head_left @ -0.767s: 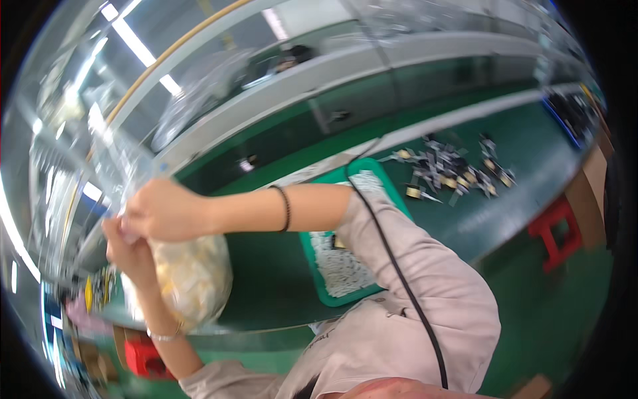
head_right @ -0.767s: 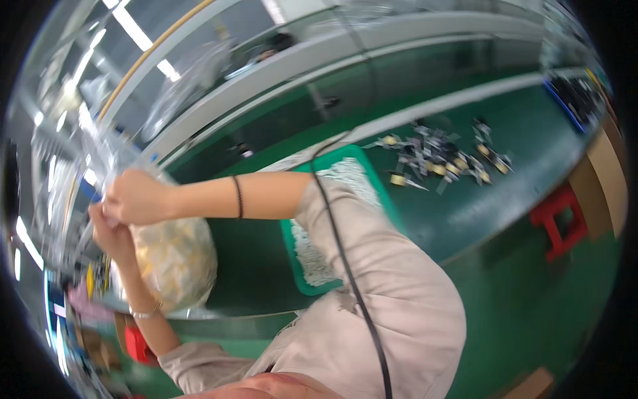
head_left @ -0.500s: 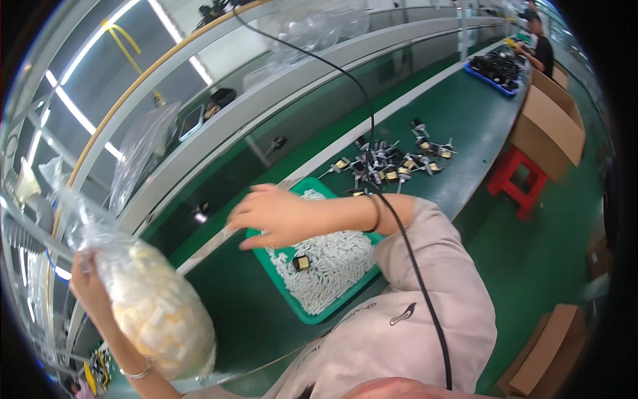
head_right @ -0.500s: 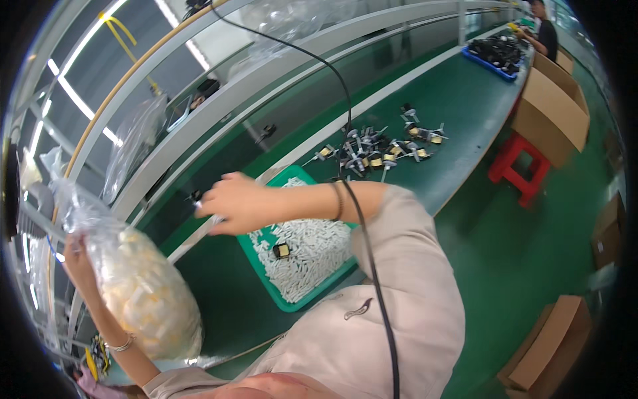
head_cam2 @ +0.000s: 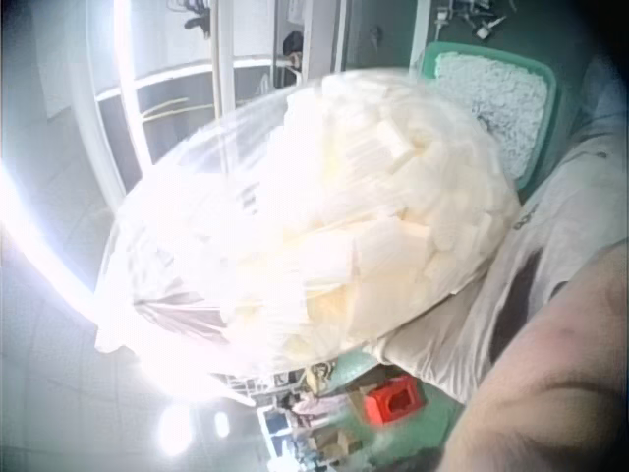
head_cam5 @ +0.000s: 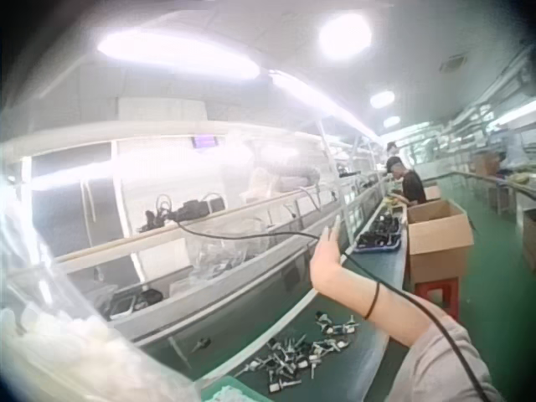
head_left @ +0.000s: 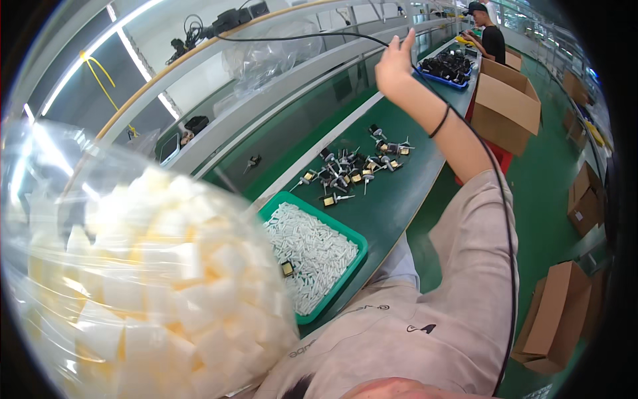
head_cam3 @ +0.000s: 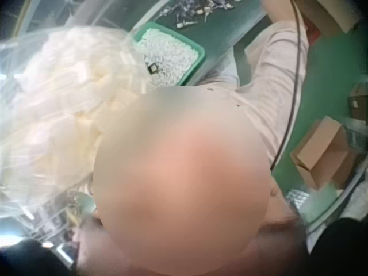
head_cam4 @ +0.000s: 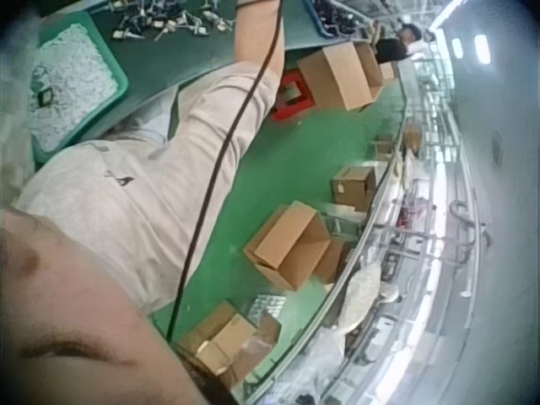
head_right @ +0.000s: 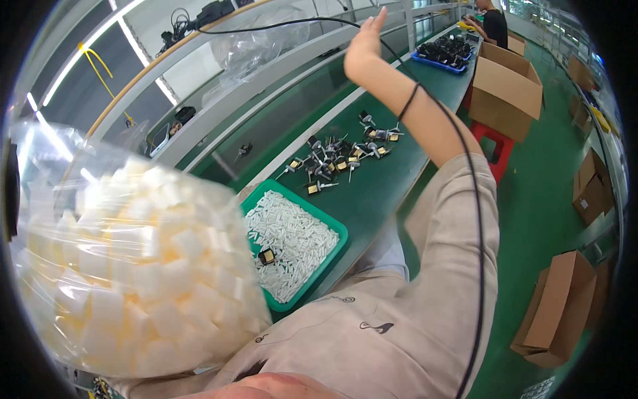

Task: The person picks up a circuit board and a white tube, slides the tube onto the board's metal rod, and then pushes a white foam block over the tube. After repeating this process, they move a large plastic bag and a green tray to reach more circuit boards and continue the assembly.

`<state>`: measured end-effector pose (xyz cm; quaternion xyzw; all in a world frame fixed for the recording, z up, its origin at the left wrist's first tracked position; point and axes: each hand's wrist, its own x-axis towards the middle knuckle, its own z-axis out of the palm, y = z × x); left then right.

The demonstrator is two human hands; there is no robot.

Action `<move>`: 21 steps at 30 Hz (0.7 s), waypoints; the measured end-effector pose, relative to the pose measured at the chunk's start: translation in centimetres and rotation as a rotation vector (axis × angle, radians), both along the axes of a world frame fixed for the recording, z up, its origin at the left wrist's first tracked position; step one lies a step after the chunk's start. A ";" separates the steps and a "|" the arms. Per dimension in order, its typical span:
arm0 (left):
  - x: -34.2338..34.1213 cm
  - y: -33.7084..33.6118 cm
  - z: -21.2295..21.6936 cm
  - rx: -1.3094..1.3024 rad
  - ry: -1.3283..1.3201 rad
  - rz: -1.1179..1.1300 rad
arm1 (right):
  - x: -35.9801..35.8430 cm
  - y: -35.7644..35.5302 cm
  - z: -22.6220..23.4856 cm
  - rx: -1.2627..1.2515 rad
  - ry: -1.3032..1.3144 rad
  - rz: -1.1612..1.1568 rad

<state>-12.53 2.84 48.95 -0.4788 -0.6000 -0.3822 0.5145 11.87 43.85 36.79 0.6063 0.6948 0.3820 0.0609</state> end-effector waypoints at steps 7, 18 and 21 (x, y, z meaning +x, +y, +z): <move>9.1 15.0 2.3 0.000 0.072 -0.443 | 10.9 1.9 8.3 0.680 0.474 0.572; 28.5 45.0 8.3 0.197 0.085 -1.043 | 15.6 -5.7 25.5 0.768 0.597 1.085; 28.8 52.4 10.8 0.158 -0.122 -1.046 | 13.1 -7.7 24.9 0.749 0.413 0.992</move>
